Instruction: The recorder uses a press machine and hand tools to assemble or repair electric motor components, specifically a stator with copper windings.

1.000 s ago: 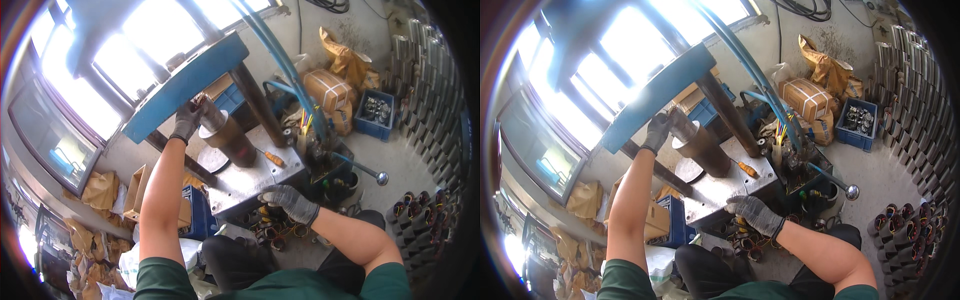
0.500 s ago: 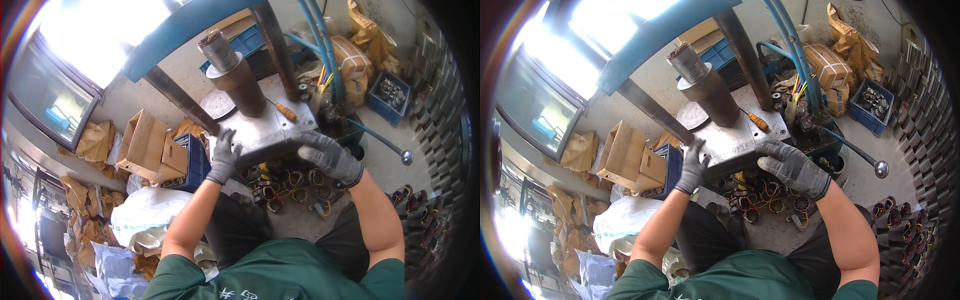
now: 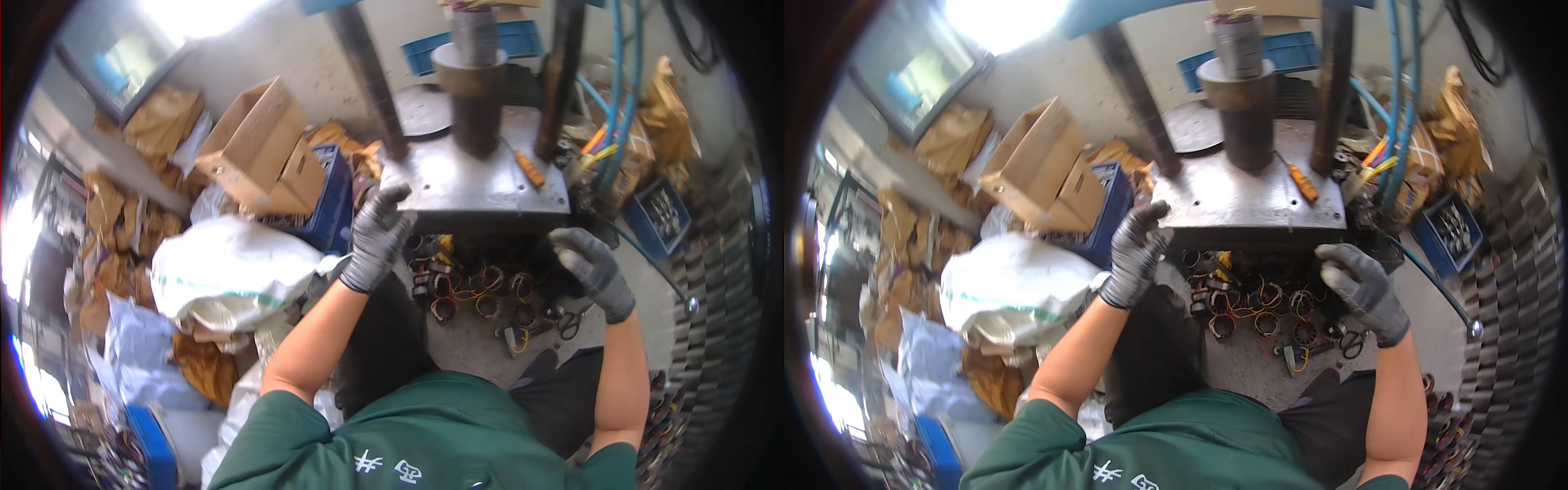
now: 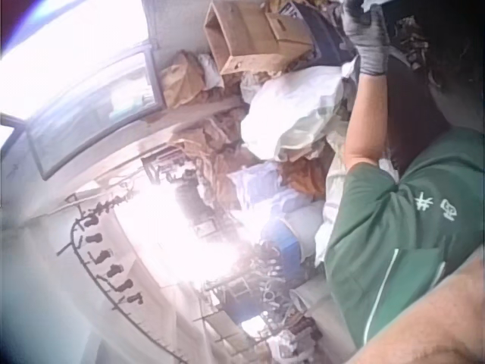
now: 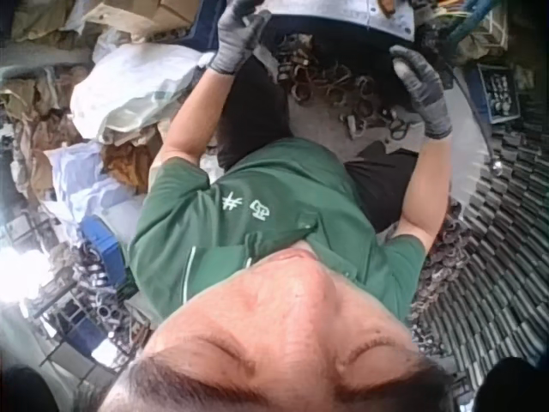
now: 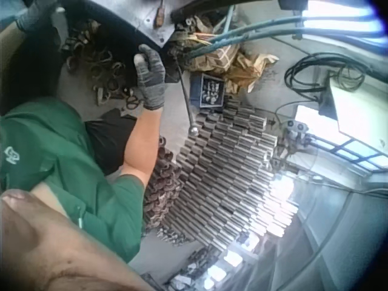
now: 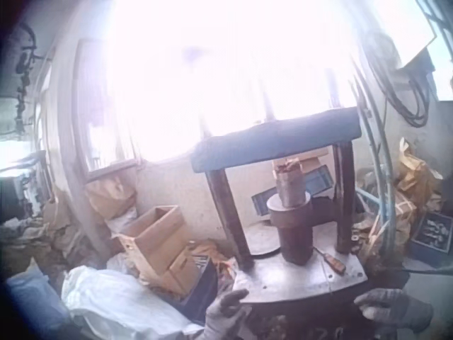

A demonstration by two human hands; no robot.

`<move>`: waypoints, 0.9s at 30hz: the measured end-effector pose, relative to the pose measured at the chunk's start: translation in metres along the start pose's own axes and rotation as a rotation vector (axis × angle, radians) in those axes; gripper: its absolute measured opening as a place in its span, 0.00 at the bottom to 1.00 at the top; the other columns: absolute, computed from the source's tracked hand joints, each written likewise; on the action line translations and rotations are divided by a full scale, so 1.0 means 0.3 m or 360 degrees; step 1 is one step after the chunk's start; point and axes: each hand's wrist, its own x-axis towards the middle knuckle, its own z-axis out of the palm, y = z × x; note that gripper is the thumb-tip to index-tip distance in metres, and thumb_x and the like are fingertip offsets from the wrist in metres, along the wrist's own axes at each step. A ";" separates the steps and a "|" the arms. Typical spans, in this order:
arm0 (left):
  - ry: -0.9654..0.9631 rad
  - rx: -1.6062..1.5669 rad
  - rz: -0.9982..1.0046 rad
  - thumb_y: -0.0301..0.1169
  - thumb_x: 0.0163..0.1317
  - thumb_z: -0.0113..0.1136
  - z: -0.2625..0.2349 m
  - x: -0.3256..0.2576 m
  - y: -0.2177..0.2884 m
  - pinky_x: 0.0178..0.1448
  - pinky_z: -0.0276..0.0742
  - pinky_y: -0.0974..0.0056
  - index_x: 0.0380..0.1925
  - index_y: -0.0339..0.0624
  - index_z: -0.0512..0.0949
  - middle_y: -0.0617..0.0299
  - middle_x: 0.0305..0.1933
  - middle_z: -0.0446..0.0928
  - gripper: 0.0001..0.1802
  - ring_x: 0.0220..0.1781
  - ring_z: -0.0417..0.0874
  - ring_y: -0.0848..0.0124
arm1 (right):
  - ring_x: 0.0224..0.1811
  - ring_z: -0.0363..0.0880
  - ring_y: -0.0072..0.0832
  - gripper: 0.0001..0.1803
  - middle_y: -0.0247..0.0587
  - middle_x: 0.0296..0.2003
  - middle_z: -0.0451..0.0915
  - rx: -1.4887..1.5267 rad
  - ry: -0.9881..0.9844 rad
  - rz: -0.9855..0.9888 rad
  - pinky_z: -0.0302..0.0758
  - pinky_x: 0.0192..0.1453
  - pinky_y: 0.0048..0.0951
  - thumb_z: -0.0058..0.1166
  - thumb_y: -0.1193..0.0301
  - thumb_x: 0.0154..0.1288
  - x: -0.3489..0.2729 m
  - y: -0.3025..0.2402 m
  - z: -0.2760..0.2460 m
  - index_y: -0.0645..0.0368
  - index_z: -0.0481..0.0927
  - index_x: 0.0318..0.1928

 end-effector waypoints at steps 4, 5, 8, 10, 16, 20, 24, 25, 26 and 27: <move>0.0143 -0.0175 -0.0126 0.23 0.73 0.64 -0.216 -0.089 0.064 0.66 0.77 0.65 0.59 0.39 0.81 0.61 0.55 0.85 0.16 0.58 0.83 0.72 | 0.58 0.83 0.33 0.16 0.45 0.53 0.84 -0.0167 0.0168 -0.0072 0.76 0.65 0.32 0.57 0.76 0.73 -0.007 -0.055 0.006 0.65 0.83 0.58; 0.0084 -0.0171 -0.0239 0.24 0.74 0.63 -0.262 -0.135 0.029 0.66 0.77 0.66 0.58 0.39 0.82 0.62 0.54 0.85 0.15 0.56 0.83 0.73 | 0.60 0.82 0.35 0.17 0.47 0.56 0.84 -0.0299 0.0205 -0.0157 0.75 0.67 0.33 0.55 0.79 0.71 -0.013 -0.084 0.001 0.65 0.83 0.58; 0.0050 -0.0251 -0.0833 0.28 0.74 0.65 -0.352 -0.334 -0.172 0.62 0.79 0.65 0.56 0.38 0.83 0.65 0.50 0.85 0.14 0.52 0.82 0.74 | 0.64 0.81 0.44 0.18 0.54 0.60 0.82 -0.0406 0.0305 -0.0450 0.72 0.73 0.41 0.47 0.79 0.72 -0.100 -0.087 -0.059 0.67 0.81 0.58; -0.0118 0.0256 -0.0881 0.32 0.73 0.66 -0.396 -0.505 -0.364 0.66 0.77 0.64 0.59 0.39 0.82 0.60 0.55 0.86 0.18 0.57 0.83 0.71 | 0.68 0.78 0.51 0.19 0.60 0.62 0.80 -0.0571 0.0442 -0.0524 0.69 0.76 0.49 0.45 0.75 0.74 -0.210 -0.097 -0.102 0.70 0.79 0.60; -0.0001 0.0788 -0.1548 0.41 0.69 0.64 -0.329 -0.813 -0.690 0.70 0.77 0.54 0.67 0.39 0.76 0.41 0.62 0.84 0.29 0.67 0.83 0.49 | 0.71 0.76 0.45 0.19 0.53 0.66 0.78 -0.1572 0.1137 -0.0593 0.72 0.76 0.44 0.42 0.70 0.87 -0.594 -0.138 -0.347 0.68 0.75 0.67; -0.0771 0.1588 -0.1374 0.40 0.69 0.60 -0.277 -0.702 -0.789 0.69 0.78 0.53 0.69 0.42 0.74 0.42 0.63 0.82 0.30 0.65 0.84 0.49 | 0.67 0.78 0.34 0.22 0.48 0.67 0.78 -0.1693 0.1319 -0.0055 0.75 0.73 0.36 0.41 0.68 0.88 -0.827 0.150 -0.602 0.65 0.73 0.72; -0.0676 0.1511 -0.1041 0.40 0.69 0.60 -0.270 -0.594 -0.874 0.69 0.78 0.53 0.68 0.41 0.75 0.43 0.63 0.83 0.29 0.65 0.84 0.49 | 0.66 0.78 0.34 0.23 0.48 0.66 0.78 -0.1025 0.1690 -0.0090 0.75 0.72 0.36 0.41 0.67 0.88 -0.646 0.085 -0.322 0.64 0.72 0.73; -0.0651 0.1473 -0.0928 0.40 0.70 0.60 -0.272 -0.603 -0.899 0.69 0.78 0.53 0.68 0.41 0.75 0.43 0.63 0.83 0.29 0.65 0.84 0.49 | 0.65 0.78 0.34 0.23 0.49 0.65 0.78 -0.1029 0.1721 -0.0285 0.75 0.71 0.37 0.41 0.67 0.87 -0.605 0.072 -0.287 0.64 0.72 0.74; -0.0628 0.1434 -0.0818 0.40 0.70 0.60 -0.277 -0.618 -0.924 0.69 0.78 0.53 0.68 0.41 0.76 0.43 0.63 0.83 0.29 0.65 0.84 0.49 | 0.65 0.78 0.36 0.22 0.50 0.67 0.77 -0.1163 0.1664 -0.0304 0.76 0.70 0.40 0.42 0.67 0.87 -0.572 0.075 -0.271 0.61 0.70 0.74; -0.0603 0.1399 -0.0716 0.40 0.70 0.60 -0.277 -0.598 -0.946 0.68 0.78 0.53 0.67 0.41 0.76 0.43 0.63 0.83 0.28 0.65 0.84 0.49 | 0.65 0.79 0.38 0.22 0.51 0.69 0.75 -0.1287 0.1600 -0.0313 0.77 0.69 0.43 0.42 0.67 0.87 -0.533 0.093 -0.255 0.57 0.69 0.75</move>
